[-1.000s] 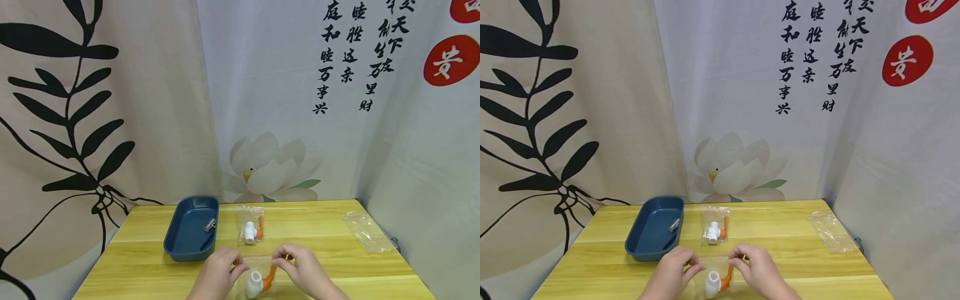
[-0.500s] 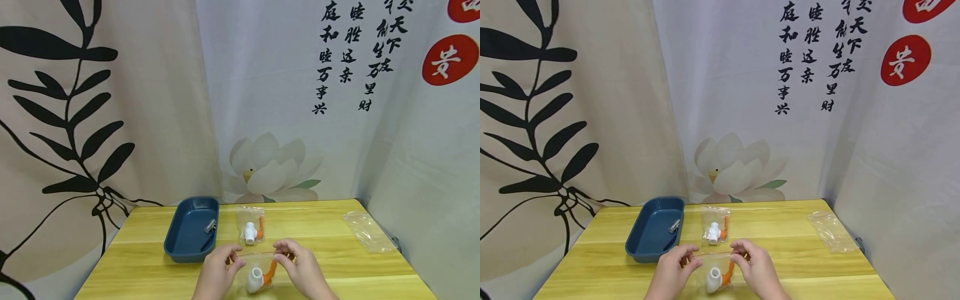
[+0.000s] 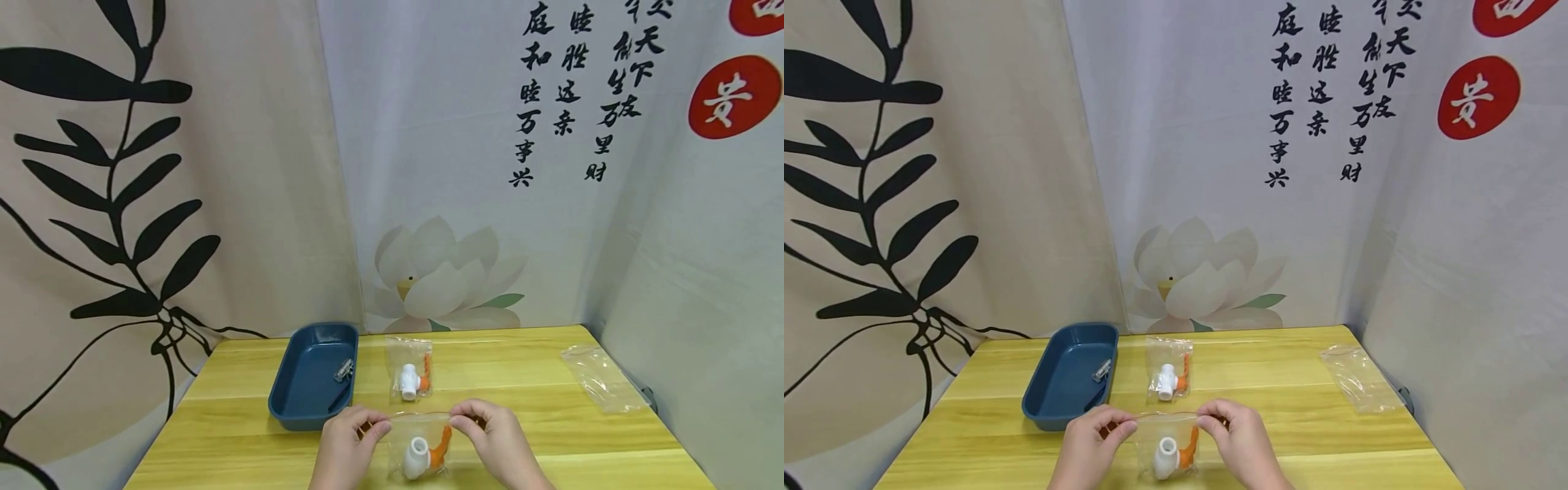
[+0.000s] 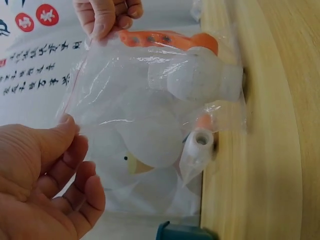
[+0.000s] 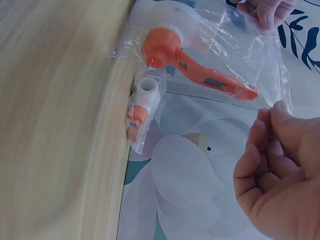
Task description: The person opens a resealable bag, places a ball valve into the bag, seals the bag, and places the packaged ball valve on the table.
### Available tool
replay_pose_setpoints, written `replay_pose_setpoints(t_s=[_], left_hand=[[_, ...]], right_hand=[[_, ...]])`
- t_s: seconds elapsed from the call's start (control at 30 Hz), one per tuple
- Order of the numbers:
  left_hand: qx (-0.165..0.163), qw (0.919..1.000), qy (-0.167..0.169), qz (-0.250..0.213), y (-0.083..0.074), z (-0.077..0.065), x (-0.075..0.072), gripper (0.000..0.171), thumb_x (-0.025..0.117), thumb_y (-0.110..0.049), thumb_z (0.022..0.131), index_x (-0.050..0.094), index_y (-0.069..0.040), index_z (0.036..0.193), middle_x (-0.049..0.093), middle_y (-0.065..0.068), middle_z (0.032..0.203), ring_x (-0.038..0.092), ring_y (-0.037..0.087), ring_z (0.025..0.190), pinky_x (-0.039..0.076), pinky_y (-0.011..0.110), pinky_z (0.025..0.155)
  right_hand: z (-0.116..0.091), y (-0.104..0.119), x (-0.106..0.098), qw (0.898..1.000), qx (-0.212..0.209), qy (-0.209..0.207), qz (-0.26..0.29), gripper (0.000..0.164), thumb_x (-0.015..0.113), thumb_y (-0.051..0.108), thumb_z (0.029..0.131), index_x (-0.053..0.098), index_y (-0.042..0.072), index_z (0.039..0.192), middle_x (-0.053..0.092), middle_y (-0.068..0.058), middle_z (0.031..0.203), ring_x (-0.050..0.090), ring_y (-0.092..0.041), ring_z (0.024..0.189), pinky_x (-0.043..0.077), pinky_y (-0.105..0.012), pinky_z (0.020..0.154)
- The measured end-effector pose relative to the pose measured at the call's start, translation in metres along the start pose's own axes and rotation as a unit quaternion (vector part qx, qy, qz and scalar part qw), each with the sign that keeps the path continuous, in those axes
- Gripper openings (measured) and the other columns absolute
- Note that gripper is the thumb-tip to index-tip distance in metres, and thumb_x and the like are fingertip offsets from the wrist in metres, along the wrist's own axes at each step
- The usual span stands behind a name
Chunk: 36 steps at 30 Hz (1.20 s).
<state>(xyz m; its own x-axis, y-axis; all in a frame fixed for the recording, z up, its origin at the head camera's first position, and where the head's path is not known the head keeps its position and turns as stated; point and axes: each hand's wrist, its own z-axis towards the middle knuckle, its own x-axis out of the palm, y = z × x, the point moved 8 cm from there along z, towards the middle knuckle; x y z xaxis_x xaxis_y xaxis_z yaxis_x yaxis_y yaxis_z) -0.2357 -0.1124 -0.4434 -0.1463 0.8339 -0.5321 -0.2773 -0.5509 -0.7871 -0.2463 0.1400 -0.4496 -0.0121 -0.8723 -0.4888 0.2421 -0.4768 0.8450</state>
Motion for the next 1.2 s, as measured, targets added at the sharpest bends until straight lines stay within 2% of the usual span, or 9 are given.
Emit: replay_pose_setpoints(t_s=[0.17, 0.3, 0.5, 0.7, 0.8, 0.93, 1.03, 1.2], left_hand=[[-0.002, 0.9995, -0.029, -0.009, 0.000, -0.001, -0.004, 0.006, 0.085, -0.024, 0.090, 0.083, -0.019, 0.090, 0.077, -0.010, 0.084, 0.057, -0.003, 0.073, 0.053, 0.020, 0.064], [-0.003, 0.9992, -0.038, -0.008, 0.000, 0.000, -0.004, 0.008, 0.085, -0.025, 0.090, 0.084, -0.017, 0.089, 0.079, -0.010, 0.087, 0.060, -0.003, 0.077, 0.054, 0.020, 0.066], [0.021, 0.9982, -0.057, 0.003, -0.002, -0.001, -0.005, 0.004, 0.087, -0.023, 0.088, 0.083, -0.022, 0.086, 0.078, -0.013, 0.085, 0.059, -0.003, 0.078, 0.053, 0.021, 0.065], [0.047, 0.9953, -0.083, 0.016, -0.009, -0.003, -0.007, 0.010, 0.088, -0.015, 0.086, 0.081, -0.022, 0.084, 0.076, -0.014, 0.082, 0.058, -0.002, 0.078, 0.052, 0.021, 0.064], [0.050, 0.9945, -0.090, 0.021, -0.011, -0.004, -0.008, 0.010, 0.087, -0.015, 0.087, 0.080, -0.023, 0.085, 0.074, -0.013, 0.083, 0.059, -0.001, 0.079, 0.052, 0.021, 0.064], [0.042, 0.9952, -0.086, 0.021, -0.011, -0.004, -0.008, 0.012, 0.087, -0.016, 0.088, 0.079, -0.025, 0.085, 0.073, -0.014, 0.084, 0.058, 0.000, 0.080, 0.053, 0.022, 0.065], [0.045, 0.9963, -0.070, 0.022, -0.010, -0.004, -0.006, 0.011, 0.085, -0.020, 0.090, 0.077, -0.026, 0.086, 0.072, -0.015, 0.085, 0.058, 0.000, 0.081, 0.053, 0.022, 0.067], [0.056, 0.9976, -0.039, 0.015, -0.009, -0.005, -0.001, 0.006, 0.079, -0.028, 0.094, 0.076, -0.024, 0.091, 0.070, -0.013, 0.087, 0.057, -0.001, 0.082, 0.052, 0.022, 0.067]], right_hand=[[-0.001, 0.000, -0.003, 1.000, 0.002, -0.018, 0.003, 0.007, 0.078, 0.022, 0.097, 0.080, 0.015, 0.095, 0.078, 0.008, 0.089, 0.066, 0.001, 0.078, 0.058, -0.022, 0.071], [-0.002, 0.000, -0.005, 1.000, 0.002, -0.028, -0.001, 0.006, 0.080, 0.022, 0.095, 0.080, 0.016, 0.092, 0.077, 0.009, 0.085, 0.062, 0.001, 0.073, 0.055, -0.022, 0.067], [-0.003, 0.002, -0.008, 0.999, -0.005, -0.037, -0.009, 0.005, 0.081, 0.022, 0.094, 0.080, 0.018, 0.091, 0.077, 0.009, 0.084, 0.057, 0.000, 0.068, 0.051, -0.022, 0.063], [-0.003, 0.006, -0.008, 0.999, -0.011, -0.039, -0.008, 0.005, 0.081, 0.019, 0.094, 0.079, 0.021, 0.089, 0.075, 0.008, 0.080, 0.054, -0.001, 0.065, 0.049, -0.022, 0.061], [-0.004, 0.008, -0.008, 0.999, -0.014, -0.038, -0.007, 0.007, 0.081, 0.018, 0.094, 0.078, 0.022, 0.088, 0.072, 0.011, 0.078, 0.053, -0.001, 0.065, 0.049, -0.022, 0.061], [-0.005, 0.009, -0.008, 0.999, -0.020, -0.034, -0.008, 0.006, 0.081, 0.019, 0.095, 0.078, 0.021, 0.089, 0.072, 0.010, 0.079, 0.053, -0.001, 0.065, 0.049, -0.022, 0.061], [-0.005, 0.009, -0.009, 0.999, -0.030, -0.030, -0.014, 0.005, 0.080, 0.020, 0.096, 0.078, 0.021, 0.091, 0.073, 0.008, 0.082, 0.054, 0.000, 0.067, 0.050, -0.022, 0.062], [-0.006, 0.012, -0.007, 0.996, -0.077, -0.015, -0.033, 0.006, 0.077, 0.022, 0.098, 0.075, 0.025, 0.093, 0.071, 0.013, 0.085, 0.056, 0.002, 0.073, 0.051, -0.022, 0.067]])
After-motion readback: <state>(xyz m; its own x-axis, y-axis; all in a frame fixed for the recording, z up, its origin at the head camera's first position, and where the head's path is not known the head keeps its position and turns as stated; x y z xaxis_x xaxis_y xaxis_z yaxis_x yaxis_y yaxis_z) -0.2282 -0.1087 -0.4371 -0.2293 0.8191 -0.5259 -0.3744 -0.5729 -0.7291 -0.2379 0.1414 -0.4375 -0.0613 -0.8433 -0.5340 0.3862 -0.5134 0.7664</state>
